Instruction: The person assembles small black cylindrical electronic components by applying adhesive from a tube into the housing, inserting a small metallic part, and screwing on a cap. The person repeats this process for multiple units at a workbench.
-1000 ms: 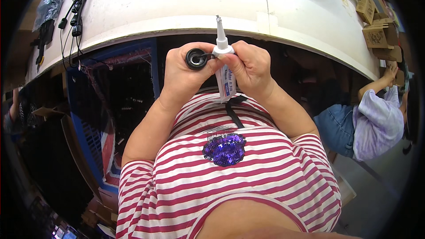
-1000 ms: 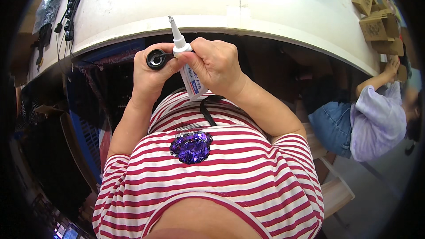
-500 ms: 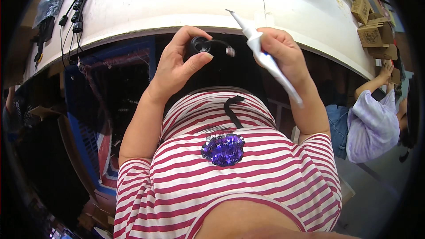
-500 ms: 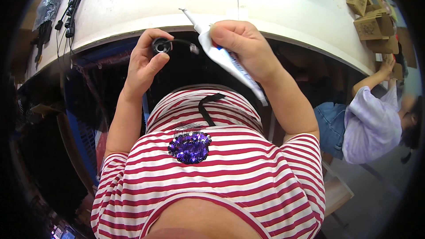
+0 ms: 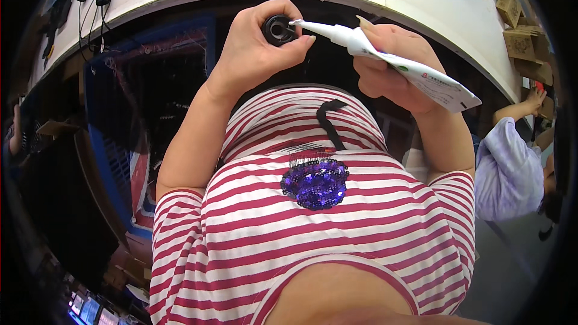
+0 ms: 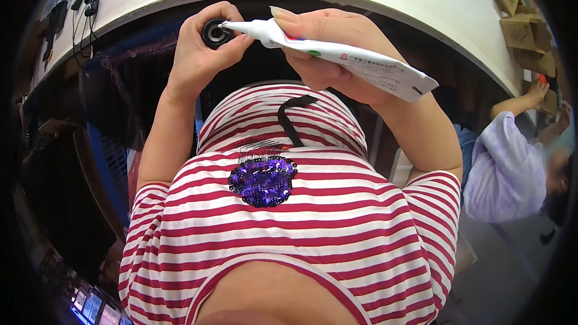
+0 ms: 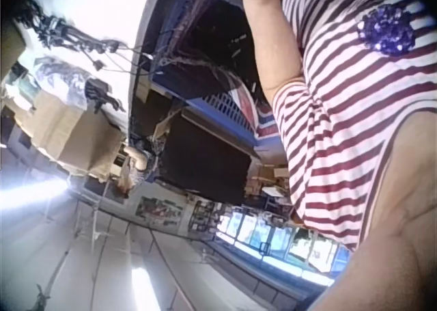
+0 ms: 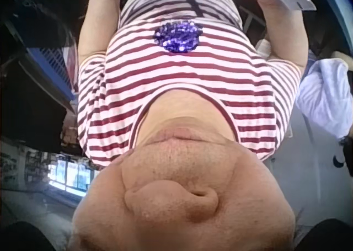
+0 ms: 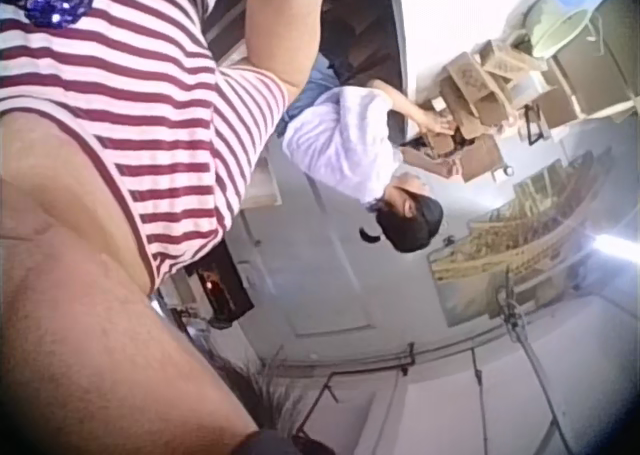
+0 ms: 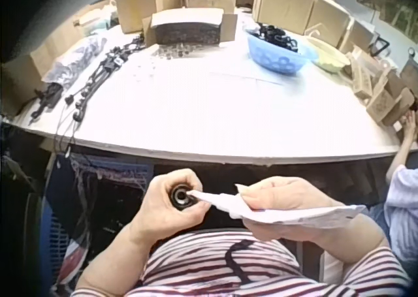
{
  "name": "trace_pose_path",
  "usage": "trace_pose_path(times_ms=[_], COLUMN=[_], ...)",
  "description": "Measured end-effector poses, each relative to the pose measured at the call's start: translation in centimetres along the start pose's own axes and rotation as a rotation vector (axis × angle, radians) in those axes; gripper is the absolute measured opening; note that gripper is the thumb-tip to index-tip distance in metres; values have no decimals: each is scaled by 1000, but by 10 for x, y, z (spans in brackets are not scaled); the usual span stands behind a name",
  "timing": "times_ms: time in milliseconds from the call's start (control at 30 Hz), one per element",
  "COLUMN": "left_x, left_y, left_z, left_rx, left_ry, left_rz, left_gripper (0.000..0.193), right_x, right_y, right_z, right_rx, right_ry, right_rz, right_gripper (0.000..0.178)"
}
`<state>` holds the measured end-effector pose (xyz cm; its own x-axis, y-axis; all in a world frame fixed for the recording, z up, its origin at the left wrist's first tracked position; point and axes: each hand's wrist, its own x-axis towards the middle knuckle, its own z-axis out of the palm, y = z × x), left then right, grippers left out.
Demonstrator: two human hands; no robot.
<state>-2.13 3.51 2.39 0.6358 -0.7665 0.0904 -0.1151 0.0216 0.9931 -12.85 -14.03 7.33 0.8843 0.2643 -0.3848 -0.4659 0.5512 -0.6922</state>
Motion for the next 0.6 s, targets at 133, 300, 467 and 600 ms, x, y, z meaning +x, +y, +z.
trace_pose_path(times_ms=[133,300,467,600], left_x=[-1,-2,-2,-1], left_y=[-6,-8,-13,-18], left_z=[0,-3,3,4], left_rx=[68,137,146,174], left_ry=[14,-7,28,65], left_rz=[40,46,126,175], left_gripper=[12,14,13,12], right_x=[4,11,12,11], right_y=[-1,1,5,4], right_z=[11,20,15,15], right_rx=[-10,-132,-310,-482], right_ry=[61,219,200,170], right_rz=[101,98,41,-9], right_gripper=[33,34,30,28])
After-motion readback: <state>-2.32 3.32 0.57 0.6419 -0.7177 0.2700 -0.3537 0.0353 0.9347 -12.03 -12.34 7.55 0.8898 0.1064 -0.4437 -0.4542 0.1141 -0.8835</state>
